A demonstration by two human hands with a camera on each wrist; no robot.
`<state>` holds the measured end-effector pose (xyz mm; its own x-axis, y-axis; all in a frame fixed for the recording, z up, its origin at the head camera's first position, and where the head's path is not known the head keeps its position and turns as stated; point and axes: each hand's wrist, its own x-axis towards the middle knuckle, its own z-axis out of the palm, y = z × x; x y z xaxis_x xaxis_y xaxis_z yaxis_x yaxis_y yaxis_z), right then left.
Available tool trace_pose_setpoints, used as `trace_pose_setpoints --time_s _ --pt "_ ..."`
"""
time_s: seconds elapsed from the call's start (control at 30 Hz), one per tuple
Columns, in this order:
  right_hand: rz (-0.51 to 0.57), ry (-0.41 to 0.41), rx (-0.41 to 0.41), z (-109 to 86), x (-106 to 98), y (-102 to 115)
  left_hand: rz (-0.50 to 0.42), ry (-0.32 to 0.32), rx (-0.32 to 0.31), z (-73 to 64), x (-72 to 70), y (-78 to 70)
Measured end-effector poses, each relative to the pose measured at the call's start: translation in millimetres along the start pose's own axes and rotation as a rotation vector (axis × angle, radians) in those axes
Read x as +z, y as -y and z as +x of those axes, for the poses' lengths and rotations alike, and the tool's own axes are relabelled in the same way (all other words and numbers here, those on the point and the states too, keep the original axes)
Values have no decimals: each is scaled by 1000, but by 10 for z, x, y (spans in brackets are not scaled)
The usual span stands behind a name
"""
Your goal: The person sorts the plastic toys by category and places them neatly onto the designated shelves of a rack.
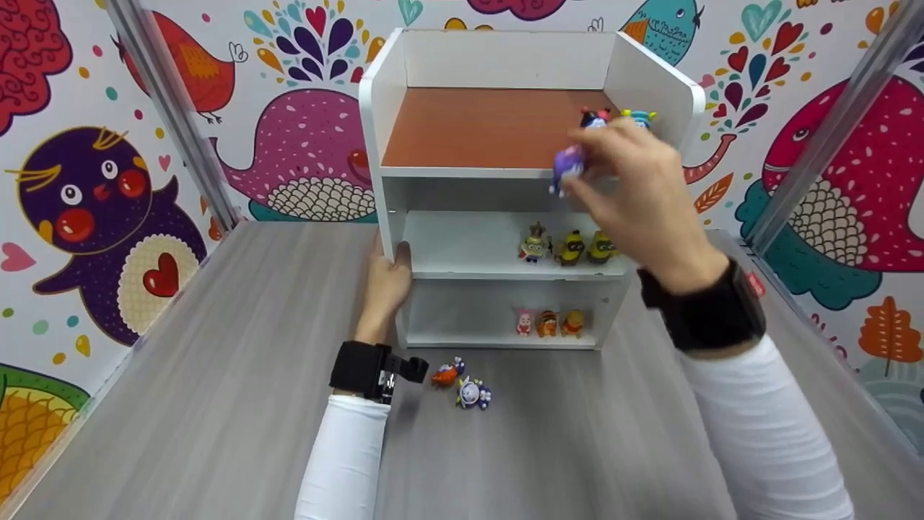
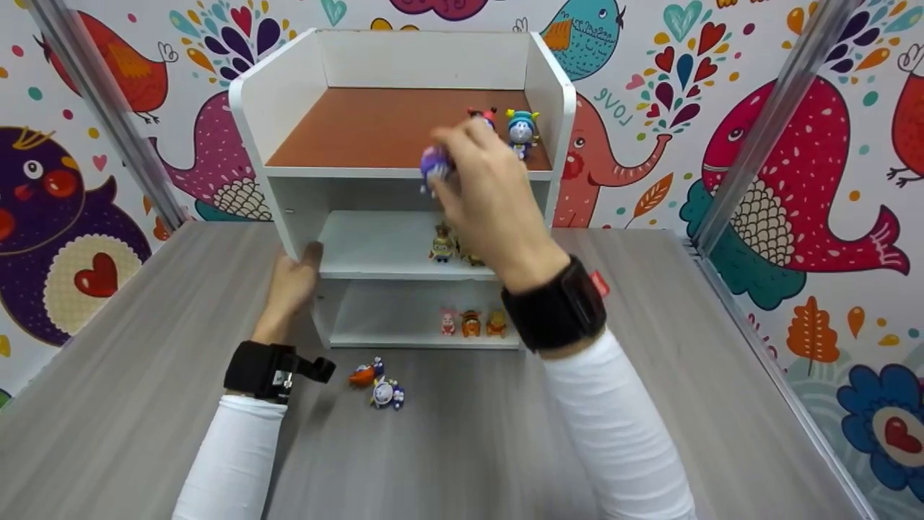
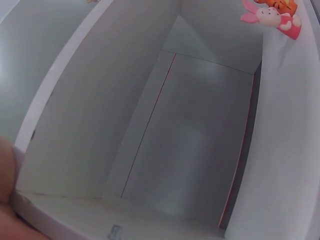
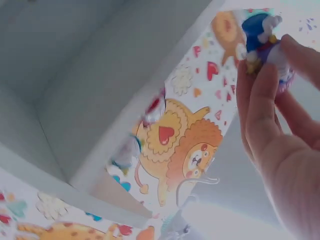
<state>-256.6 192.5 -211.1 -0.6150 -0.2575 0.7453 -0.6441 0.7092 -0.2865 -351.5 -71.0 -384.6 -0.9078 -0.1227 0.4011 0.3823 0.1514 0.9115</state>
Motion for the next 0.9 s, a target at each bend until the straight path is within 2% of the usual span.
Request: trace_pose_setpoints --time_s 0.13,0.27,0.43,0.9 --pt "-68 -11 71 243 61 26 -7 -18 15 -4 -38 8" --pt "-150 0 113 384 128 6 6 -23 7 -8 -48 17" --pt "-223 5 106 435 171 -84 13 -12 -4 -17 -19 13" --pt "-305 12 120 514 246 -157 43 -14 -3 -8 19 -2"
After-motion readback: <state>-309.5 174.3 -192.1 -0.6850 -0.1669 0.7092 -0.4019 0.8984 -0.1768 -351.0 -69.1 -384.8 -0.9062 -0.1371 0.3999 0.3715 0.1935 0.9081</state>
